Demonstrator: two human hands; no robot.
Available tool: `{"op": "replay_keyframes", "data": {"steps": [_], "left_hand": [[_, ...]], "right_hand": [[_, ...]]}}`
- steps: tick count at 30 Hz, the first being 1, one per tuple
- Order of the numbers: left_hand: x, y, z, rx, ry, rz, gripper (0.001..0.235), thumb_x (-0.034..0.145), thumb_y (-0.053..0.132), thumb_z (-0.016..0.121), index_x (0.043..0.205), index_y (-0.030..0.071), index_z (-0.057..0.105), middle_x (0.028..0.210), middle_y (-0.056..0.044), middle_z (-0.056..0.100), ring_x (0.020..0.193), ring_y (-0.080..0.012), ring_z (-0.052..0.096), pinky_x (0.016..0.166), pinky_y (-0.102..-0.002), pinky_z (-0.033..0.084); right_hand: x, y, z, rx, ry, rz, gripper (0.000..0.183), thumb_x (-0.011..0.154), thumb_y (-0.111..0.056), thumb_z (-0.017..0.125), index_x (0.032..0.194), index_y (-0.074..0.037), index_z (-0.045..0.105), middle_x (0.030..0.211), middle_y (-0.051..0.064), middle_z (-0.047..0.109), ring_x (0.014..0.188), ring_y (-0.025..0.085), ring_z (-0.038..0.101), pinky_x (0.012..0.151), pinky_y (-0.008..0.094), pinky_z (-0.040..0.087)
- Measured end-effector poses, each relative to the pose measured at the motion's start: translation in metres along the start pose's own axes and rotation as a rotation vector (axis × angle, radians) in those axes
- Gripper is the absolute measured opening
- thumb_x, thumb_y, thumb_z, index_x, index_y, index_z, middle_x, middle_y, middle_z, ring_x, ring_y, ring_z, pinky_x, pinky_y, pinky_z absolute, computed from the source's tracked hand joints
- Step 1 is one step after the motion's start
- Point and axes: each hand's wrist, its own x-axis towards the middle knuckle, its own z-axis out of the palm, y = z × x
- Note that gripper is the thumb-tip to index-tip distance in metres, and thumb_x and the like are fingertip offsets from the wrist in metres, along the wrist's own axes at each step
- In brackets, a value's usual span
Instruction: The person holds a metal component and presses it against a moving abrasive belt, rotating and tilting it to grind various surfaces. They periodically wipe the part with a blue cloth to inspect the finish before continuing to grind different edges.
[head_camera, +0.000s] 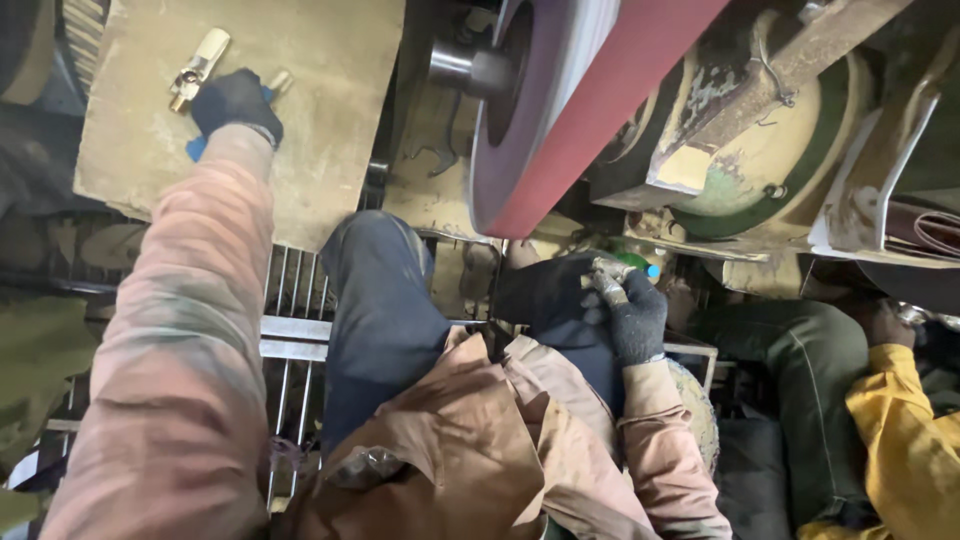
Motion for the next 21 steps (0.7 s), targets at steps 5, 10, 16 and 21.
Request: {"op": "replay_keyframes", "data": {"steps": [5, 10, 16, 21], "left_hand": [[-0.055, -0.015, -0.002, -0.155, 0.078, -0.039, 0.032, 0.075, 0.023, 0.085, 0.102, 0.008, 0.074, 0.098, -0.022, 0.072, 0.094, -0.0411, 0.069, 0.08, -0.047, 0.055], [-0.144, -0.027, -0.011, -0.856, 0.137, -0.21, 0.036, 0.076, 0.014, 0.092, 0.096, -0.003, 0.068, 0.09, -0.019, 0.073, 0.078, -0.03, 0.072, 0.067, -0.042, 0.057], [-0.273, 0.006, -0.057, -1.719, 0.034, -0.125, 0.026, 0.083, -0.003, 0.075, 0.107, 0.0, 0.065, 0.086, -0.009, 0.071, 0.063, -0.0195, 0.066, 0.052, -0.034, 0.053], [-0.339, 0.064, -0.06, -1.853, -0.145, 0.386, 0.027, 0.088, -0.007, 0.076, 0.109, 0.001, 0.062, 0.098, -0.003, 0.067, 0.088, -0.0131, 0.067, 0.078, -0.03, 0.06]], "right_hand": [[-0.004, 0.0, 0.001, 0.006, -0.01, -0.064, 0.026, 0.098, -0.007, 0.065, 0.122, 0.003, 0.069, 0.095, 0.01, 0.076, 0.068, 0.014, 0.068, 0.055, 0.026, 0.055], [-0.004, 0.007, 0.0, 0.027, -0.041, -0.082, 0.025, 0.098, -0.006, 0.065, 0.121, 0.004, 0.069, 0.095, 0.011, 0.076, 0.068, 0.015, 0.069, 0.057, 0.026, 0.056], [-0.034, -0.028, 0.023, -0.448, -0.13, -0.788, 0.02, 0.099, -0.004, 0.074, 0.118, 0.003, 0.073, 0.111, 0.014, 0.077, 0.099, 0.024, 0.074, 0.089, 0.034, 0.058], [-0.073, -0.034, 0.066, 0.073, -0.756, -0.336, 0.048, 0.096, -0.003, 0.069, 0.141, 0.001, 0.052, 0.128, 0.005, 0.067, 0.117, 0.014, 0.064, 0.101, 0.031, 0.054]]}}
